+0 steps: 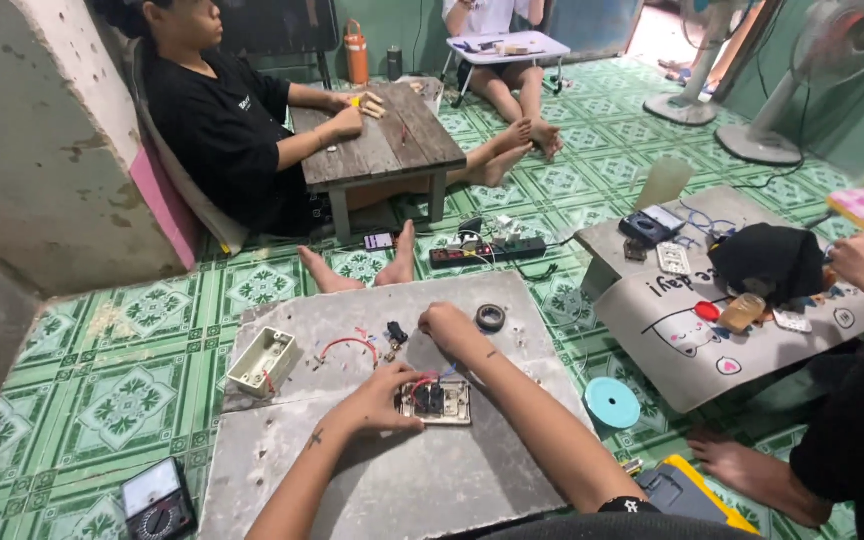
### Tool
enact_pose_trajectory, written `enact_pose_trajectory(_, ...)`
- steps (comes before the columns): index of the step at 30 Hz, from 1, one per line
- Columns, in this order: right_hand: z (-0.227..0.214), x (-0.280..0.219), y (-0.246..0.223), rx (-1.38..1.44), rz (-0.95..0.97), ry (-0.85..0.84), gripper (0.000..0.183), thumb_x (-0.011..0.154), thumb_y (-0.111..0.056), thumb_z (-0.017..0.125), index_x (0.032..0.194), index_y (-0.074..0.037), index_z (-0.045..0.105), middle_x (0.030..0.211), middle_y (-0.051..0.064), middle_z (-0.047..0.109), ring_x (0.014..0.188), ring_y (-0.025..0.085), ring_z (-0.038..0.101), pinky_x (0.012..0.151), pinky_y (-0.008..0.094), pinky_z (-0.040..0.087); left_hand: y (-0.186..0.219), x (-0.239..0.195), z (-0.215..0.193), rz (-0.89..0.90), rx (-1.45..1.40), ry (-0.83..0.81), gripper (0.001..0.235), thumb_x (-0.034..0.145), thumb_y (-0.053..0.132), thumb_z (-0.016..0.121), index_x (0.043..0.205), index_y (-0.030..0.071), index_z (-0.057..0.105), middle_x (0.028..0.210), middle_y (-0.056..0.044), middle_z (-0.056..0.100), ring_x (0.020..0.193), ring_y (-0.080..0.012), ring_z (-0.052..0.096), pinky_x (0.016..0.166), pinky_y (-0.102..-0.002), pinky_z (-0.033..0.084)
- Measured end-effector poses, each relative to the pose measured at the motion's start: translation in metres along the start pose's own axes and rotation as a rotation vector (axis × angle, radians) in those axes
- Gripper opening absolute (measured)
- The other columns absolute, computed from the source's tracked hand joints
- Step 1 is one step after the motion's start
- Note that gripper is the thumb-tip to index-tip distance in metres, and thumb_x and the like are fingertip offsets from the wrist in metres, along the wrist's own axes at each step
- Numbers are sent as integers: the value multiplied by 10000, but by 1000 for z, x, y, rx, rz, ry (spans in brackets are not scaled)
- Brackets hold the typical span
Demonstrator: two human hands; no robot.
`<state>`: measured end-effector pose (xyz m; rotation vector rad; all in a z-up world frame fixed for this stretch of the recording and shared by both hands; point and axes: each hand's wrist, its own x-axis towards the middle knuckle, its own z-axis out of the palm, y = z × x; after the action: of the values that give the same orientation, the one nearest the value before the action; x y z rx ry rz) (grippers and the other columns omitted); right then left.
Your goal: The person sits on the floor and uses a screwdriver to tighten screws on a small electrical component, likely a switch or socket. They manipulate red and blue wires, connecting them to the terminals of the component.
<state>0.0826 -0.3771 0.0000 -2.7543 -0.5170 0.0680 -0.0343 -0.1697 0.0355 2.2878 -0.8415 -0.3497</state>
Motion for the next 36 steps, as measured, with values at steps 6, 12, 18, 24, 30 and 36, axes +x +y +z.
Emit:
enact_pose_trajectory(6, -24, -9, -8, 116, 39, 0, 166, 952, -127, 691, 1080, -57, 771, 1091, 169, 740, 1069, 340, 723, 894, 417, 604, -33, 0, 21, 92, -53, 116, 834, 590, 435, 942, 1306, 99, 675, 1261, -153, 640, 1237, -375, 576, 1092, -471, 461)
enact_pose_trajectory(12, -44, -40, -8, 325, 59, 126, 162, 950, -129, 689, 1081, -65, 760, 1029, 140, 768, 1002, 314, 737, 861, 407, 604, -43, 1, 20, 98, -99, 116, 849, 573, 418, 959, 1330, 157, 677, 1260, -135, 660, 1243, -363, 591, 1105, -464, 456)
enact_pose_trajectory(18, -57, -94, -17, 345, -47, 237, 107, 881, -85, 752, 986, -95, 769, 914, 90, 801, 865, 267, 749, 793, 387, 598, -51, 2, 26, 96, -107, 130, 805, 586, 454, 962, 1293, 172, 697, 1252, -134, 665, 1253, -347, 594, 1111, -453, 452)
enact_pose_trajectory(24, -34, -121, -14, 414, -53, 290, 133, 837, -52, 761, 962, -96, 774, 867, 87, 798, 828, 241, 740, 693, 346, 595, -51, 2, 27, 120, -121, 148, 734, 591, 424, 970, 1221, 140, 721, 1210, -122, 682, 1212, -345, 616, 1098, -457, 464)
enact_pose_trajectory(30, -16, -123, -5, 393, -101, 416, 150, 823, -54, 780, 950, -133, 769, 843, 55, 784, 788, 207, 729, 636, 306, 588, -56, 3, 28, 115, -116, 140, 734, 579, 420, 973, 1210, 140, 725, 1223, -104, 685, 1226, -329, 609, 1102, -454, 462)
enact_pose_trajectory(36, -8, -123, 2, 457, -109, 476, 169, 799, -39, 792, 936, -135, 777, 818, 48, 784, 690, 208, 707, 597, 298, 569, -52, 3, 27, 107, -128, 147, 732, 591, 395, 964, 1221, 118, 715, 1232, -122, 682, 1252, -349, 589, 1112, -465, 453)
